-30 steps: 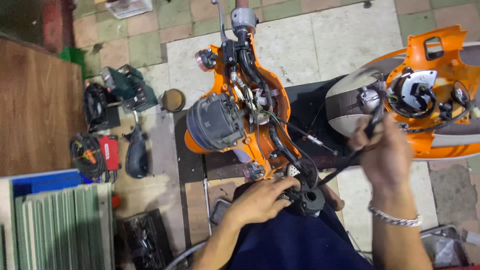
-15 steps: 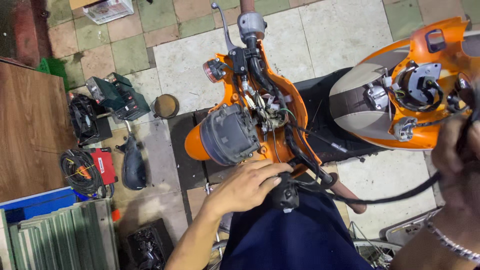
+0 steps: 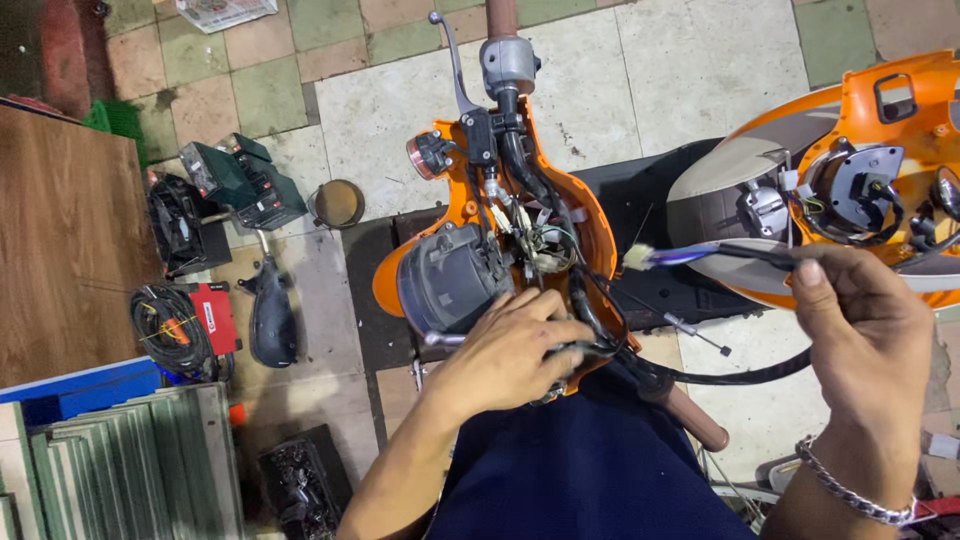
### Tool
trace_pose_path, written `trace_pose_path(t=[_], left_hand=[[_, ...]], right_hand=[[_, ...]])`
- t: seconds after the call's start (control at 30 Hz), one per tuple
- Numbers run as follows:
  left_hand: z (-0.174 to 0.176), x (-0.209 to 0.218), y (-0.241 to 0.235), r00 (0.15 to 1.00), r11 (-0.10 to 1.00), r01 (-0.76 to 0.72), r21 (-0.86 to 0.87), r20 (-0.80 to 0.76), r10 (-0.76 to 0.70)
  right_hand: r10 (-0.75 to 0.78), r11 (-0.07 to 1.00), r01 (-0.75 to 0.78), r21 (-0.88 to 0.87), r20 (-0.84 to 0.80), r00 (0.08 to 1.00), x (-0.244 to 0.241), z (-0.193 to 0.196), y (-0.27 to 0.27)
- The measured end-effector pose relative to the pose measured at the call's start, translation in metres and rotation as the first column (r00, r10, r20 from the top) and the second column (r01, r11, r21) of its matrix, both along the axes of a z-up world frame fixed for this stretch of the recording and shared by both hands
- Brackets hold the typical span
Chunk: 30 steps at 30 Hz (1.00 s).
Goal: The person repairs the electrical system of an orange scooter. They use a cordless drill to remove a component, then manually connect and secure various wires and connectors near the handlebars and headlight area.
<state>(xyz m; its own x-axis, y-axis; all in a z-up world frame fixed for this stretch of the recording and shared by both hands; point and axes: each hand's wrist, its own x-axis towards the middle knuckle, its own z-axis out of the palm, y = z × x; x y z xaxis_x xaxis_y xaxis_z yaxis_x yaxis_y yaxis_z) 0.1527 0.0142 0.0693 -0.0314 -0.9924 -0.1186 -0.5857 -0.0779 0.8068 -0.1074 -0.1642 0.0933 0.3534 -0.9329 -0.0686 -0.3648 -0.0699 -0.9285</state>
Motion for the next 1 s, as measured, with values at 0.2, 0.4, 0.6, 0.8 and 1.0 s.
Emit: trace_pose_path(t=[0.2,0.4,0.6,0.8,1.0], left_hand=[[-0.009,0.004,-0.028,0.919,0.877,-0.330,-0.348,0.092,0.383],[-0.046,0.015,-0.045,0.944,0.976,-0.211,-0.056,0.246,0.218],[-0.056,0.013,-0.063,0.901,0.987,-0.160,-0.004,0.407,0.147],[-0.040,0.040,-0.062,0.842,0.978,-0.042,-0.203,0.520,0.145],[-0.044,0.058,-0.051,0.780,0.988,-0.121,-0.095,0.607,0.154]], right_hand=[[-0.037,0.994,0.026,0.108,0.102,0.994,0.002,0.018,-0.013],[0.042,0.997,-0.049,-0.052,-0.139,0.989,-0.050,-0.013,-0.034],[0.125,0.980,-0.154,-0.126,-0.212,0.969,-0.035,0.015,-0.040],[0.243,0.930,-0.315,-0.188,-0.330,0.912,0.022,0.025,-0.009],[0.284,0.805,-0.472,-0.361,-0.463,0.839,0.042,0.012,0.004]])
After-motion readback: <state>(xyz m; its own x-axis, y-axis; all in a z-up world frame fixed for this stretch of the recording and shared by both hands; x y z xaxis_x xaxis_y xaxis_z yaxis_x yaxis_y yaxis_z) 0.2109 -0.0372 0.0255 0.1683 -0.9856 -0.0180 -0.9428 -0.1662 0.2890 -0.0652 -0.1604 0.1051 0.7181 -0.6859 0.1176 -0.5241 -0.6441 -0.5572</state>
